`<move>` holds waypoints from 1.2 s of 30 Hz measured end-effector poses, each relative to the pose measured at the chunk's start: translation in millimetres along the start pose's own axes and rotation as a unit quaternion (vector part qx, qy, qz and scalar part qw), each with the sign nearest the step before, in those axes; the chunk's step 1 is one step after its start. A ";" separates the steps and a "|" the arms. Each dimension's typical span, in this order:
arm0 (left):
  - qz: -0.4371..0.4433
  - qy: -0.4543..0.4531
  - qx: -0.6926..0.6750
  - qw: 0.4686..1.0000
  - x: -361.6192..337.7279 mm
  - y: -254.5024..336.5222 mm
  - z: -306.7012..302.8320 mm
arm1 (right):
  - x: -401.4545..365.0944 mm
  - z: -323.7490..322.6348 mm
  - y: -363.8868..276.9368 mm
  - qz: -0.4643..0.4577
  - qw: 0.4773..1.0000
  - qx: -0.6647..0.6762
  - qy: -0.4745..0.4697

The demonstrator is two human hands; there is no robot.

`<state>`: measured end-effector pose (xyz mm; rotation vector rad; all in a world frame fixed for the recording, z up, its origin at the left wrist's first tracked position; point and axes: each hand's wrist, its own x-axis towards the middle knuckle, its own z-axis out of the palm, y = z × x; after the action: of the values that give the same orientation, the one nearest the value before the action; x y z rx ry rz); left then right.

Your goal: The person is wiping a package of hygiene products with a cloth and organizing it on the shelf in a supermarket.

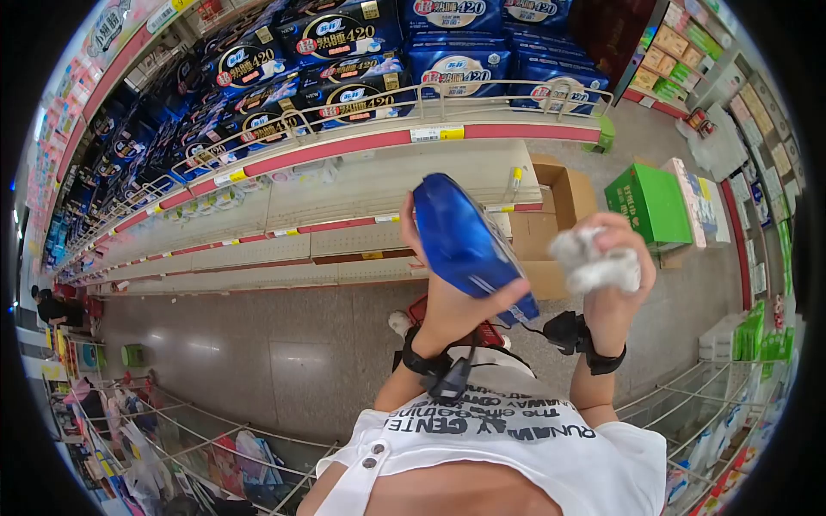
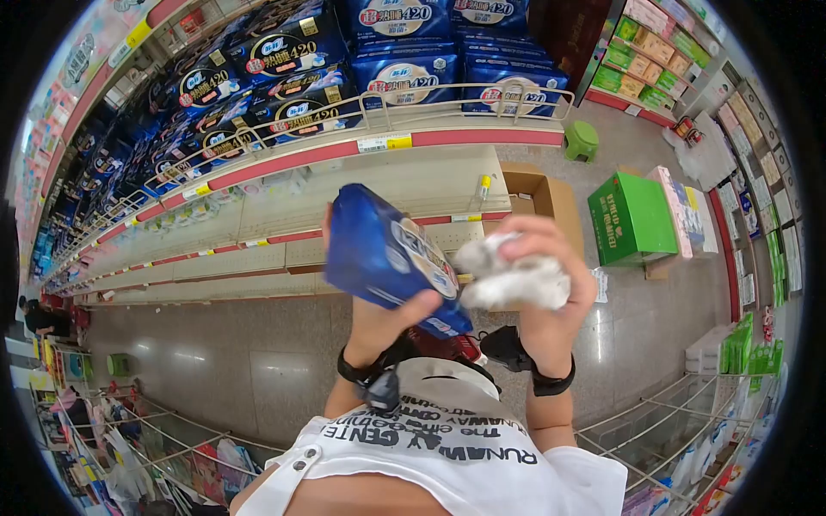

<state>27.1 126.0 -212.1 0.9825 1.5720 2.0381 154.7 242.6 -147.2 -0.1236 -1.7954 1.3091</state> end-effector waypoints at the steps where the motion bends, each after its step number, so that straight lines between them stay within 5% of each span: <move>1: -0.001 0.000 0.000 1.000 -3.5 -2.7 0.3 | -1.5 1.9 2.7 0.005 0.993 -0.002 0.120; 3: -0.119 -0.022 -0.341 0.932 -3.7 5.8 3.8 | -1.4 8.8 0.2 -0.034 0.989 -0.082 0.118; 7: -0.095 -0.008 -0.325 0.941 -2.4 -0.5 12.4 | 8.4 37.0 -16.0 -0.141 0.984 -0.106 0.018; 9: -0.116 -0.003 -0.273 0.955 -10.0 0.7 8.8 | 20.1 39.2 -15.0 -0.211 0.958 -0.163 -0.108; 13: -0.098 -0.057 -0.047 0.992 -24.2 7.2 -4.8 | 17.0 45.1 -18.9 -0.240 0.932 -0.171 -0.212; 16: -0.221 -0.036 -0.418 0.881 -23.9 10.5 -19.3 | -1.6 39.7 -17.3 -0.210 0.925 -0.126 -0.289; 19: -0.144 0.082 -0.363 0.917 -18.7 26.4 -8.4 | -16.7 31.1 -20.0 -0.190 0.916 -0.126 -0.330; 21: -0.096 0.075 -0.331 0.936 -19.2 15.3 -13.2 | -16.5 21.5 -16.2 -0.180 0.917 -0.110 -0.338; 23: -0.033 0.151 -0.346 0.925 -19.9 -1.6 -12.4 | -10.1 11.4 -16.8 -0.090 0.931 -0.044 -0.352; 25: -0.011 0.194 -0.307 0.932 -17.3 4.9 -12.6 | -19.0 2.4 -13.8 -0.014 0.955 -0.009 -0.297; 27: 0.003 0.187 -0.350 0.918 -12.2 13.7 -17.3 | -28.1 -3.7 2.4 0.096 0.992 -0.004 -0.079; 33: -0.065 0.289 -0.387 0.873 6.2 16.3 -20.5 | -38.0 18.1 10.8 0.042 0.990 -0.107 -0.084; 36: -0.138 0.139 -0.501 0.843 -8.9 31.4 -13.1 | -27.7 35.7 -2.7 -0.045 0.987 -0.151 -0.005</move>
<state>27.2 101.7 -186.6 0.0534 0.4738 2.3584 147.8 200.8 -163.2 -0.2006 -1.9761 0.9694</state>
